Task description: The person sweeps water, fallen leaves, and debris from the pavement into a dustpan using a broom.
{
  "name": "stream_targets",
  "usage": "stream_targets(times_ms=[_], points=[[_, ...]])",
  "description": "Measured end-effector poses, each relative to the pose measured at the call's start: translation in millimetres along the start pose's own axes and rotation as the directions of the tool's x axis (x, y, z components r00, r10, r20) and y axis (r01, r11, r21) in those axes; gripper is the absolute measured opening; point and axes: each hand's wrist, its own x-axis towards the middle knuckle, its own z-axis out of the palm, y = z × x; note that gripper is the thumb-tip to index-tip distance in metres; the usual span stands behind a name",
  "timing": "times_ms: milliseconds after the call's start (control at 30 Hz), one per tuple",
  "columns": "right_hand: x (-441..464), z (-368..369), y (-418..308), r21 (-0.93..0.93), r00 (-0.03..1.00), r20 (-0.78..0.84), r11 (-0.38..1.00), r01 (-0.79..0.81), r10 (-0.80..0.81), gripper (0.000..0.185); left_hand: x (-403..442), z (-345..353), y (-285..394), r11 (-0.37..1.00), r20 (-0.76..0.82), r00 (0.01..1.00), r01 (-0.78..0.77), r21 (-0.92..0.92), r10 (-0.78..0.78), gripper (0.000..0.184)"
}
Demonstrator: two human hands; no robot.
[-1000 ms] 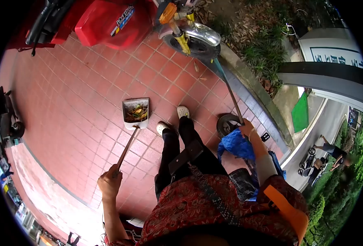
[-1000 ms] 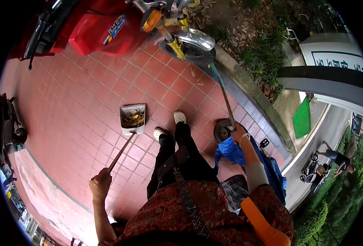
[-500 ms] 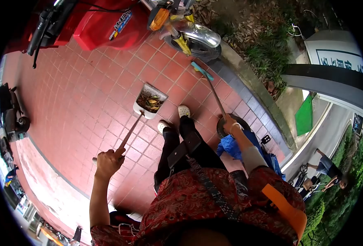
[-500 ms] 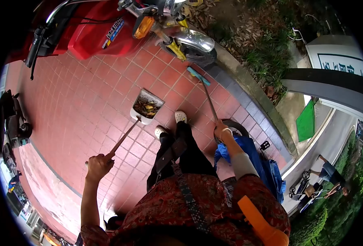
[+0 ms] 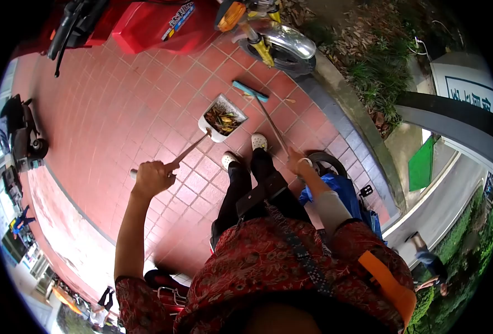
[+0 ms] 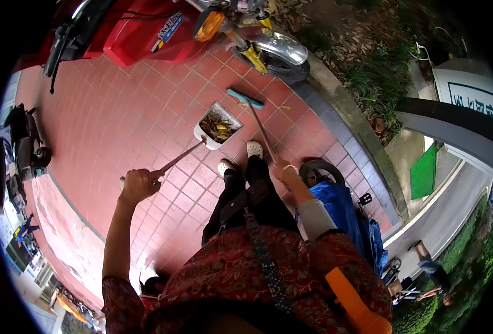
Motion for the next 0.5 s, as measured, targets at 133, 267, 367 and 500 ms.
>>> stream_targets(times_ms=[133,267,367,500], points=[[-39.6,-21.9,39.9,-0.035,0.956,-0.141,0.967,0.254,-0.256,0.064,-0.5,-5.1,-1.3,0.996,0.029,0.998,0.058,-0.065,-0.056,0.023],[-44.1,-36.5,56.7,-0.051,0.976,-0.217,0.999,-0.001,-0.01,0.065,5.6,-8.3,0.1,0.988,0.029,0.996,0.082,-0.129,-0.079,0.023],[-26.0,4.1,58.9,0.143,0.992,-0.128,0.99,0.021,-0.002,0.066,5.3,-13.9,3.0,0.984,0.029,0.995,0.095,-0.153,-0.092,0.023],[-16.4,34.2,38.1,0.52,0.998,0.048,0.854,0.007,-0.037,0.069,8.3,-9.7,-0.2,0.996,-0.009,0.998,0.061,-0.062,-0.062,0.028]])
